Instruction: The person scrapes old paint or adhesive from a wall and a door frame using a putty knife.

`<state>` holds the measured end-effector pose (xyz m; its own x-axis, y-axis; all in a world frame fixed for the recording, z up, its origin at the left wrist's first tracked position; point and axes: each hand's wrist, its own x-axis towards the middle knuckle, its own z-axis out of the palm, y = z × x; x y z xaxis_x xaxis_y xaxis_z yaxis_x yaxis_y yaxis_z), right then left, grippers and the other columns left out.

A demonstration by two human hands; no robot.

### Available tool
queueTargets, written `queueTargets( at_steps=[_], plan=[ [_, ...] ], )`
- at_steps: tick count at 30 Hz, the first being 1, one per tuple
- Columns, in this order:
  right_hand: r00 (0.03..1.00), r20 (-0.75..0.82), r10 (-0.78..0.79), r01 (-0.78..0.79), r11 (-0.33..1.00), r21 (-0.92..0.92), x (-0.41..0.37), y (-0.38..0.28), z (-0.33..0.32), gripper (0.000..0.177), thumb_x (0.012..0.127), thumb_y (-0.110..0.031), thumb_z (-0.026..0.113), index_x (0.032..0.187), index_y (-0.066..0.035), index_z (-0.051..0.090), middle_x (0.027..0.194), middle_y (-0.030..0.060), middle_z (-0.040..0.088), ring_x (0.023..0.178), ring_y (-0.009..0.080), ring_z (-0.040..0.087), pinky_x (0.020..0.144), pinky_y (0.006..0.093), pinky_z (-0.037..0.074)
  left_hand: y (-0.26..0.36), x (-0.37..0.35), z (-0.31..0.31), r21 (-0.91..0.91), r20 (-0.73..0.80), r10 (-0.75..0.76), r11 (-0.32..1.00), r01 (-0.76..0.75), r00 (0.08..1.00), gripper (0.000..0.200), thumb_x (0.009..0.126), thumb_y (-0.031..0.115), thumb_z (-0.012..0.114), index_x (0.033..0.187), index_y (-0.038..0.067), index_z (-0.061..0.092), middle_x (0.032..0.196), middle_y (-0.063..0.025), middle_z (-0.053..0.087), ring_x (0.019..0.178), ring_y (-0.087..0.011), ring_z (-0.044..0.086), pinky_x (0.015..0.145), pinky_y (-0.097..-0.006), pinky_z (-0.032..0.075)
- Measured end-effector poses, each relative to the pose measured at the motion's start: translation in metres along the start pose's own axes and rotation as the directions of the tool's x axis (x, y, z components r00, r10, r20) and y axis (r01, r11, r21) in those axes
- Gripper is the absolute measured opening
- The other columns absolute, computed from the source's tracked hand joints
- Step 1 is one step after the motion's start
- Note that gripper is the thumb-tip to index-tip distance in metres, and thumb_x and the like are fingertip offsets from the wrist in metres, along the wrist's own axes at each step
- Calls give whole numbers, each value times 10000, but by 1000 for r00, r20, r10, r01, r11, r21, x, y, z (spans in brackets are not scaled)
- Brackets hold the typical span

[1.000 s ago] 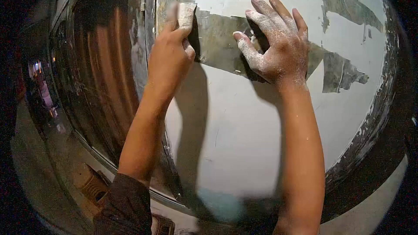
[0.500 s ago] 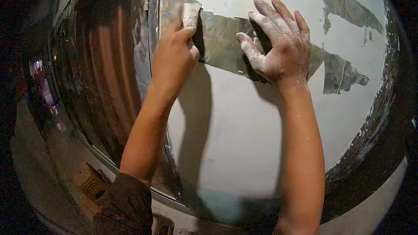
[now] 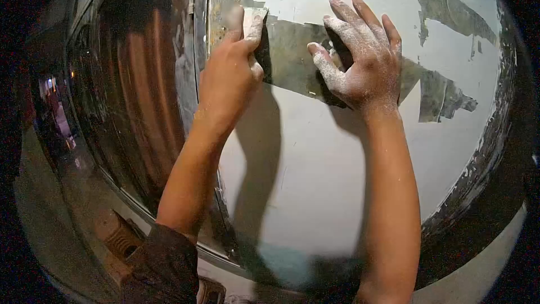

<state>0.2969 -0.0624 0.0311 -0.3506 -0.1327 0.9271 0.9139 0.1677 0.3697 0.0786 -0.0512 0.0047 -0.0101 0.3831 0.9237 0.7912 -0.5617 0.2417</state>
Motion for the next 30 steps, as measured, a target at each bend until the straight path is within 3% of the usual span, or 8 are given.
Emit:
queueTargets(
  at_steps=[5,10,14,16,20,23,25,30],
  plan=[
    [1000,12,19,-19,1000,2,-2,0,0,398,891,-427,754,1194,-169,766,1469,-26,641,1457,199,489,1252,466,255,-9,-10,8,9,-69,72,997,-72,995,370,787,32,688,1149,-17,748,1610,-154,456,1202,-391,651,1007,-455,534],
    [1000,0,4,-4,1000,14,-1,1,0,401,878,-431,765,1172,-158,770,1454,-21,651,1446,197,501,1242,470,270,3,5,-5,17,-13,40,999,-40,999,357,825,33,630,1159,-26,739,1615,-160,446,1232,-391,633,1036,-461,513],
    [1000,-11,7,-6,1000,18,-1,1,-1,389,880,-424,765,1167,-162,770,1453,-22,652,1447,193,501,1239,467,275,-3,-2,1,-6,33,18,1000,-17,999,315,845,19,594,1115,-44,743,1590,-200,460,1129,-440,659,990,-482,528],
    [1000,-3,4,-4,1000,9,-1,1,-1,376,883,-418,763,1162,-165,773,1453,-24,652,1449,193,499,1243,461,274,-3,9,3,5,-79,98,995,-98,992,301,845,11,593,1096,-49,746,1582,-209,463,1085,-453,670,973,-490,534],
    [999,-30,17,-16,999,29,-3,0,1,377,883,-431,760,1148,-163,779,1448,-21,655,1450,197,498,1243,473,275,-4,-3,4,33,-50,101,994,-100,994,309,833,4,621,1109,-44,751,1594,-197,456,1104,-436,675,978,-486,537],
    [1000,-2,27,-27,999,26,-1,0,-1,377,892,-442,756,1149,-168,781,1448,-23,655,1452,193,495,1245,469,273,1,-7,3,-7,6,6,1000,-6,1000,335,800,-15,653,1116,-29,762,1624,-160,440,1144,-411,682,1010,-471,533],
    [1000,-21,11,-11,1000,23,-2,2,2,382,890,-452,758,1144,-167,783,1444,-18,658,1452,194,495,1243,466,275,6,1,1,17,-28,56,998,-55,998,342,793,-25,649,1117,-30,760,1641,-146,417,1135,-410,685,1005,-465,537],
    [1000,-10,19,-18,999,32,-2,-1,-1,393,882,-444,763,1156,-162,776,1439,-9,662,1446,201,501,1243,459,274,0,-14,6,-2,0,13,1000,-13,1000,373,792,-11,654,1153,-28,748,1640,-168,407,1145,-406,676,988,-472,537]
  ],
)
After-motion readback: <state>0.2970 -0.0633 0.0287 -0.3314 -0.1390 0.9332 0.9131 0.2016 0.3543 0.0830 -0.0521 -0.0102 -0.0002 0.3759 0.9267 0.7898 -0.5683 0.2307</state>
